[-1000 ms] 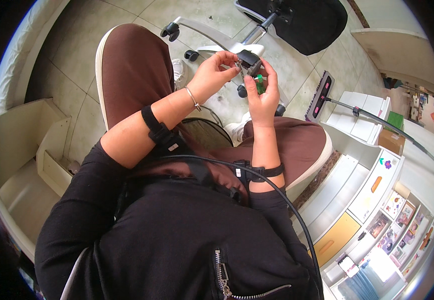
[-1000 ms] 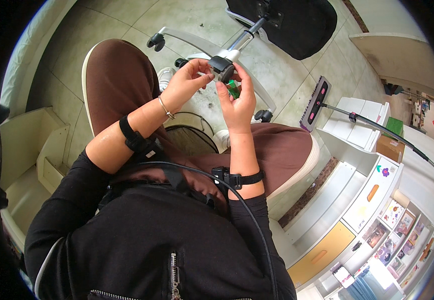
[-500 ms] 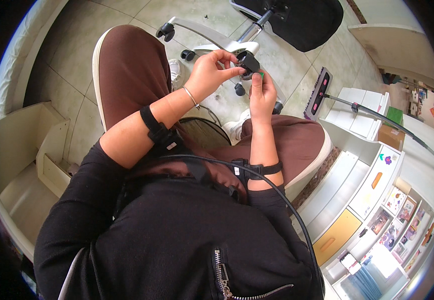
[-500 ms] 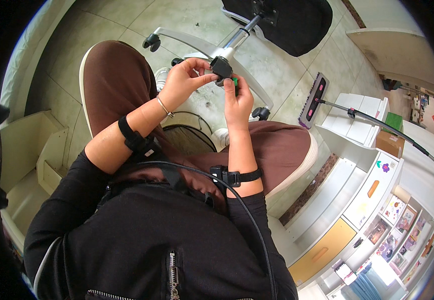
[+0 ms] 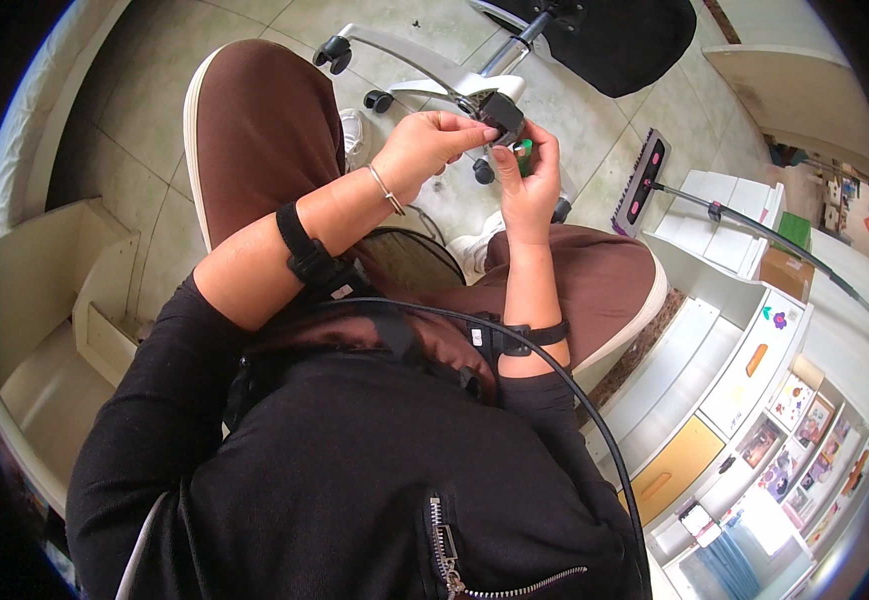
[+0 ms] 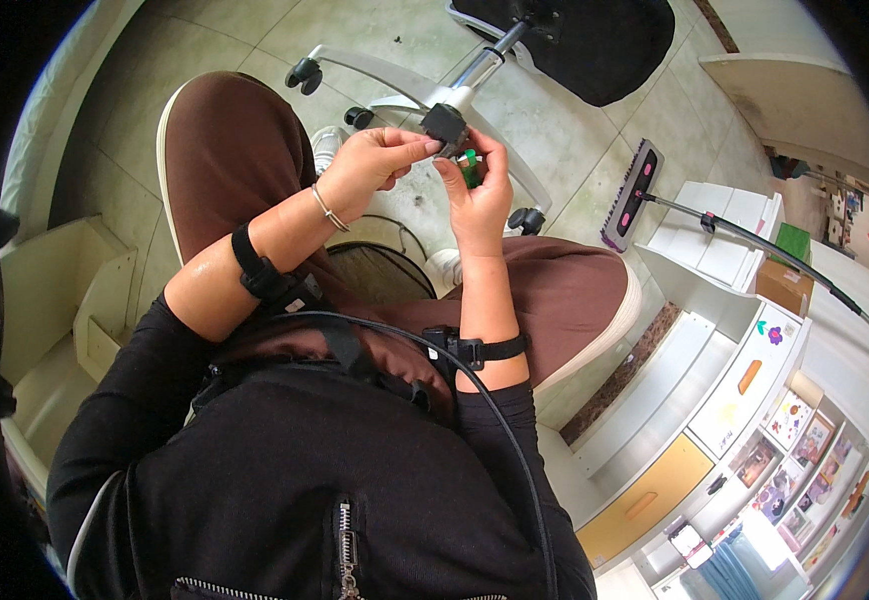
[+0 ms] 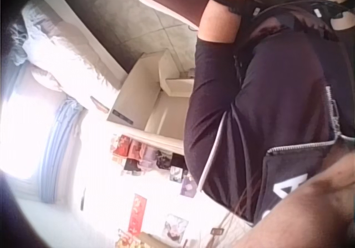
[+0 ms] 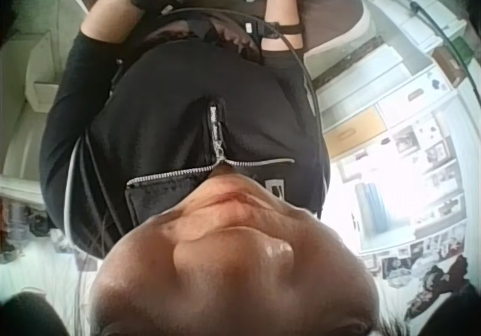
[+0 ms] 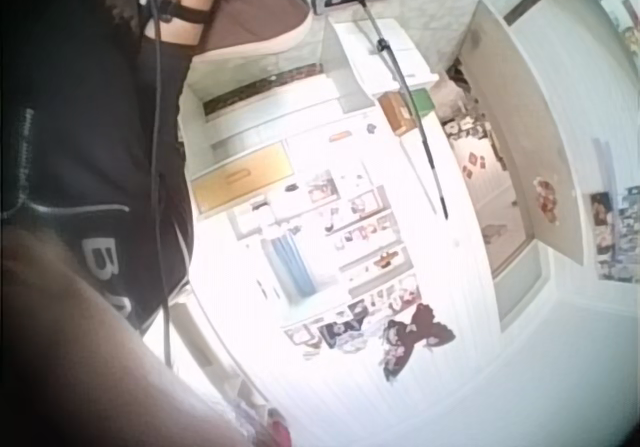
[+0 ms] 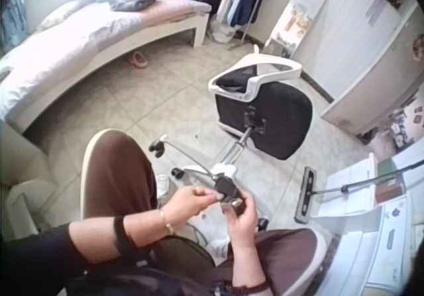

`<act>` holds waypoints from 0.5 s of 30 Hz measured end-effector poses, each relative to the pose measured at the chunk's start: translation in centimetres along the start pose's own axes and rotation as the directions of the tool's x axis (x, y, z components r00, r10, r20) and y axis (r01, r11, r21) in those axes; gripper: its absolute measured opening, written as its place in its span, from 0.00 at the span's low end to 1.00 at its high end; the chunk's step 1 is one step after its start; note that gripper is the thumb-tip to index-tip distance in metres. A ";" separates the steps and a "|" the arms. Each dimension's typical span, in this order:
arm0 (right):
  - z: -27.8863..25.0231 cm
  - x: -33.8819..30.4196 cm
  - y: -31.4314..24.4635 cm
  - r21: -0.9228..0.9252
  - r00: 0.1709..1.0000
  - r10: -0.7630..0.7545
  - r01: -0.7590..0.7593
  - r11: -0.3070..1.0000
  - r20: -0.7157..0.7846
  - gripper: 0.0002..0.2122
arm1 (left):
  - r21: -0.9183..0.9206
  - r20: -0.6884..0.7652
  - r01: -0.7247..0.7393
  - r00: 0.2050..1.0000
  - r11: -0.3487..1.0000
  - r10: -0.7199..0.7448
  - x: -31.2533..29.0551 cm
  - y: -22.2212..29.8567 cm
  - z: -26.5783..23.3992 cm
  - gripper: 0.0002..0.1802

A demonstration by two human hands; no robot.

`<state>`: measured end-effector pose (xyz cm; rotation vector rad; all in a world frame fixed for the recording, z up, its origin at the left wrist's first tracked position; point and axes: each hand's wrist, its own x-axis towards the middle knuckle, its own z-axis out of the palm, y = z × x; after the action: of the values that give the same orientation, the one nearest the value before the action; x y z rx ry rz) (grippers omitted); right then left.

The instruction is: The person sits on the floor and uses a green screwdriver to tighten screws on the caster wheels of an overturned office chair. They retrieve a screw from a nearby drawer and continue securing the wheels to the chair base.

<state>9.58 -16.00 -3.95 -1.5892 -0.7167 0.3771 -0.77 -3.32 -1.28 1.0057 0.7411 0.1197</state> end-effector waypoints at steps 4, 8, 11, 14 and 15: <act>-0.1 -0.1 0.0 0.009 1.000 -0.014 0.014 1.000 0.017 0.25 | -0.012 -0.007 -0.038 0.999 0.999 0.038 0.2 -0.4 0.2 0.10; -0.1 -0.2 -0.2 -0.011 0.999 0.005 -0.005 1.000 0.034 0.25 | -0.021 -0.014 -0.107 0.994 0.994 0.107 0.9 -1.1 0.0 0.08; -0.1 -0.2 -0.3 0.007 0.999 0.016 -0.017 1.000 0.039 0.25 | -0.010 -0.043 -0.084 0.996 0.996 0.083 1.5 -1.7 -0.5 0.05; 0.0 -0.2 -0.3 0.043 0.999 0.020 -0.022 0.999 0.043 0.25 | 0.041 -0.067 -0.110 0.991 0.993 0.113 1.8 -2.2 -0.6 0.09; 0.0 -0.2 -0.4 0.052 0.999 0.017 -0.019 0.998 0.044 0.26 | 0.037 -0.060 -0.112 0.992 0.993 0.114 1.7 -2.2 -0.6 0.09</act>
<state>9.34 -16.15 -3.64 -1.5430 -0.7209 0.4416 -0.34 -3.38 -4.06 1.0802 0.7445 0.2382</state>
